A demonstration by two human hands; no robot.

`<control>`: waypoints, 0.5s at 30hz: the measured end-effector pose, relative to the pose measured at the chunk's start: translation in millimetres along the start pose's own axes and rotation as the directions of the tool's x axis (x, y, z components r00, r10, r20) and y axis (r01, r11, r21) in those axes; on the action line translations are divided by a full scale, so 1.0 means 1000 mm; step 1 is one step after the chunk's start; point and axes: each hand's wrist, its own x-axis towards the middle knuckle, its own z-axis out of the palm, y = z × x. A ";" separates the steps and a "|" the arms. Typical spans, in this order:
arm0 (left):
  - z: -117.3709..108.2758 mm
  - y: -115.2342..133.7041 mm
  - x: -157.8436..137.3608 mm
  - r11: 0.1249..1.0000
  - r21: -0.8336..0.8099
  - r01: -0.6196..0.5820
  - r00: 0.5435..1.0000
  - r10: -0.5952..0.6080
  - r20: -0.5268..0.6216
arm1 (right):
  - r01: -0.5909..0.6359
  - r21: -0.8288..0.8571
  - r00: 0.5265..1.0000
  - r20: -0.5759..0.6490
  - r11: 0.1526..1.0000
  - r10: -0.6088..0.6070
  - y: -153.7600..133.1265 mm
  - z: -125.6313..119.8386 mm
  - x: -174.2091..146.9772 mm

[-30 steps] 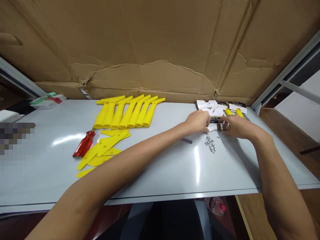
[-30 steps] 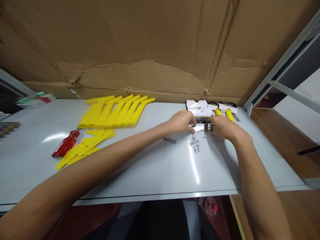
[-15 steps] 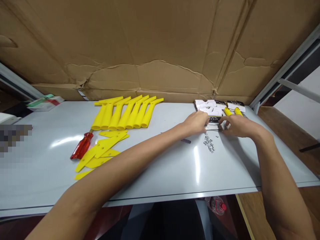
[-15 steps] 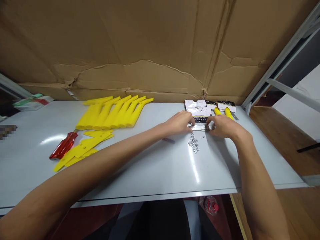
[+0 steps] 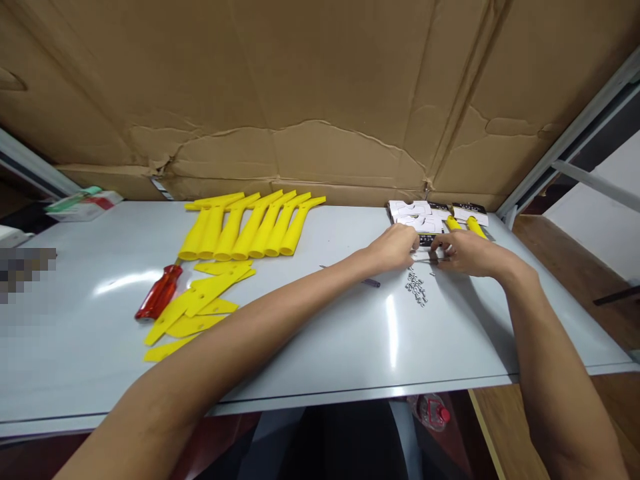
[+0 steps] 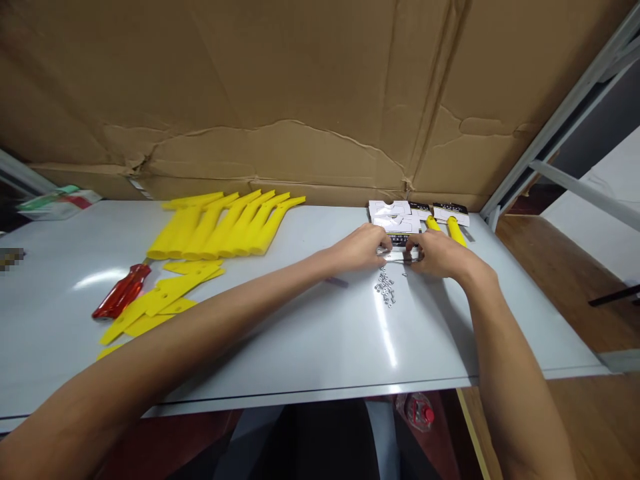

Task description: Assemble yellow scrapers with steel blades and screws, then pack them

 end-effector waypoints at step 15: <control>-0.002 -0.003 0.004 1.000 -0.006 -0.029 1.000 0.029 -0.001 | -0.125 0.028 0.991 0.056 0.992 0.123 -0.002 -0.001 0.001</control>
